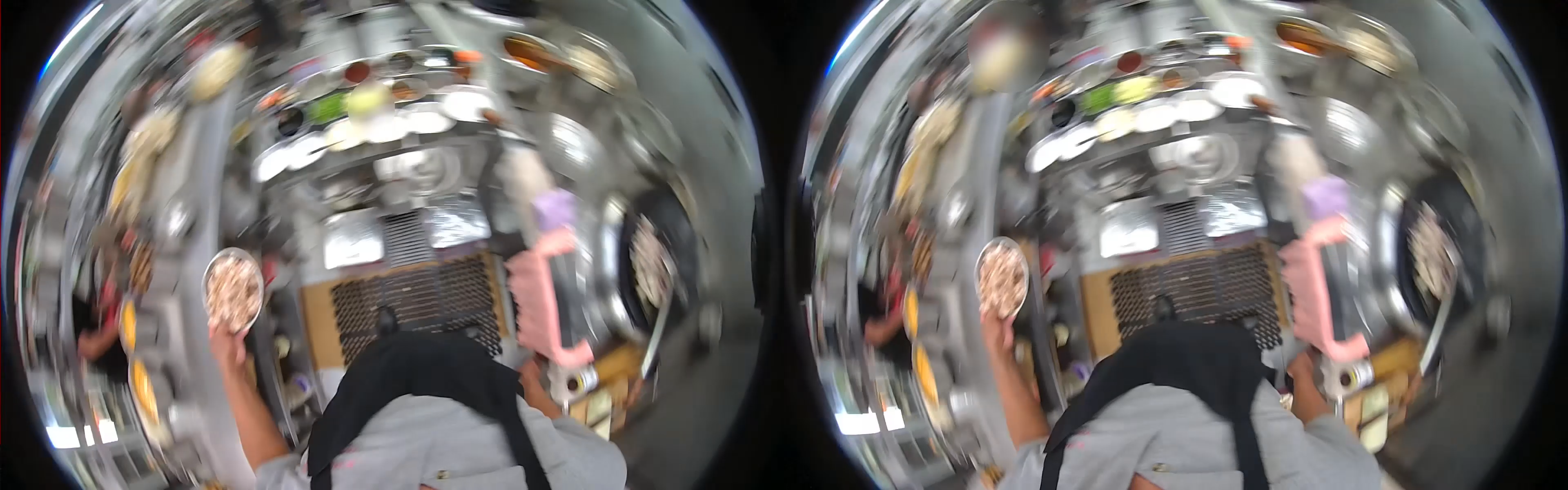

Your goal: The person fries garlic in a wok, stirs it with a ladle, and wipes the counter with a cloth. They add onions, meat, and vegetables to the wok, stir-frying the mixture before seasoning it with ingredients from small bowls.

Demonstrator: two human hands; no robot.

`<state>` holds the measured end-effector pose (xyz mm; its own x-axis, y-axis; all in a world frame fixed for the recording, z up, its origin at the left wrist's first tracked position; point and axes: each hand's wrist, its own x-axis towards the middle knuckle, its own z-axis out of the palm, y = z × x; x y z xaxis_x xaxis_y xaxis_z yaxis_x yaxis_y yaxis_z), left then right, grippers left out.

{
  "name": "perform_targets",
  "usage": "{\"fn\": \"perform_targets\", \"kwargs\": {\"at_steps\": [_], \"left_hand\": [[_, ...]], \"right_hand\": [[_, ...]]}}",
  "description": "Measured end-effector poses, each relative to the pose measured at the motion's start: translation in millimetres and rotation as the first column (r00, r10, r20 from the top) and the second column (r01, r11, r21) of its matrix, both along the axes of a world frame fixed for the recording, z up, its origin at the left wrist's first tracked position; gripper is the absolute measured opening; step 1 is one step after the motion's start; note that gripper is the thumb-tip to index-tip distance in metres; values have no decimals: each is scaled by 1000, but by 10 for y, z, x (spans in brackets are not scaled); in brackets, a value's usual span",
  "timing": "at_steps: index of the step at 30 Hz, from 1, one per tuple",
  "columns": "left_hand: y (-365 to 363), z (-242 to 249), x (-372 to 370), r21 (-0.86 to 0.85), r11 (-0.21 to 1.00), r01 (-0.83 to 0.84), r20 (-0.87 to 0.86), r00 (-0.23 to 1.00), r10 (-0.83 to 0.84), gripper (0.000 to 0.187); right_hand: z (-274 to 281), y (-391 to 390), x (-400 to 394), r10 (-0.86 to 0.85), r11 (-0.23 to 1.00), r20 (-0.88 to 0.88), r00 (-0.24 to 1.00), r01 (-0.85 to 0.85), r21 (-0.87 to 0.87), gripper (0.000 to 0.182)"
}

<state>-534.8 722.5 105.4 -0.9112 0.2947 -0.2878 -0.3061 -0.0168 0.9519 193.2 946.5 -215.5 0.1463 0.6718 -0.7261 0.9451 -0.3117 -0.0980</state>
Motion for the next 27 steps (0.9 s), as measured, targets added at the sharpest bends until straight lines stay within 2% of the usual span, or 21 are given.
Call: {"fn": "perform_targets", "kwargs": {"at_steps": [1, 2, 3, 5, 7, 9, 10, 11, 12, 14, 16, 17, 18, 19, 20, 21, 22, 24, 25, 26, 27], "left_hand": [[313, 22, 115, -5, 995, 102, 9, 995, -102, 36], [639, 69, 187, -9, 983, 181, 5, 983, -181, 37], [965, 95, 291, 0, 962, 272, 12, 962, -272, 37], [1605, 234, 696, 37, 920, 390, 13, 920, -391, 37], [2174, 275, 943, 45, 824, 565, -7, 825, -566, 39], [2808, 438, 1368, 37, 727, 685, -20, 728, -685, 41], [3093, 536, 1564, 19, 656, 754, -22, 656, -754, 43], [3391, 516, 1663, 47, 548, 835, -39, 550, -834, 43], [3672, 648, 1971, 77, 499, 863, -28, 502, -864, 45], [4139, 925, 2514, 99, 352, 931, 57, 348, -936, 47], [4705, 860, 2842, 152, 210, 966, 176, 183, -967, 41], [4929, 944, 3198, 206, 133, 970, 122, 109, -987, 35], [5207, 917, 3369, 197, 34, 980, 94, 16, -995, 24], [5420, 948, 3683, 173, 45, 984, 75, 32, -997, 15], [5764, 836, 3894, 177, -48, 983, 53, -58, -997, 21], [6103, 730, 4109, 180, -141, 974, 28, -148, -989, 29], [6025, 1017, 4608, 108, -148, 983, -71, -141, -987, 37], [6340, 990, 5286, 25, -207, 978, -261, -193, -946, 41], [6589, 817, 5636, 59, -228, 972, -430, -181, -884, 47], [6981, 544, 5953, -164, -167, 972, -762, -232, -604, 56], [6787, 822, 6231, -332, -146, 932, -754, -355, -553, 64]], "right_hand": [[-139, -39, 61, 48, 997, 82, 995, -43, -60, 67], [-161, -80, 70, 86, 996, 98, 991, -86, -1, 67], [60, -167, -32, 114, 854, 74, 991, -136, 502, 49], [908, 34, -323, 104, 877, -134, 985, -27, 481, 34], [2218, 448, -572, 76, 988, -467, 881, -2, 157, 42], [2908, 551, -490, 113, 787, -600, 792, 297, 541, 34], [2942, 649, -218, 185, 580, -327, 927, 166, 797, 36], [3408, 773, -32, 1, 562, -325, 946, 268, 782, 38], [3442, 879, 316, 15, 352, -203, 979, 185, 917, 47], [3889, 948, 739, -175, 382, 104, 979, -29, 923, 54], [3680, 1009, 1156, -291, 501, 82, 953, 79, 862, 59], [3512, 1042, 1307, -339, 548, 71, 938, 136, 825, 62], [3366, 1036, 1395, -349, 529, -8, 937, 204, 824, 63], [3218, 1041, 1460, -356, 506, -89, 930, 271, 819, 65], [3044, 1075, 1528, -359, 479, -165, 919, 333, 812, 67], [2715, 1054, 1541, -287, 339, -205, 936, 299, 892, 68], [3059, 1006, 1252, -450, 375, -677, 582, 811, 448, 65], [3206, 971, 931, -367, 242, -908, 201, 963, 115, 56], [3202, 975, 819, -326, 200, -940, 103, 979, 38, 53], [3218, 1004, 748, -273, 160, -962, 12, 987, -33, 51], [3237, 1022, 682, -216, 127, -973, -76, 986, -105, 48]]}}
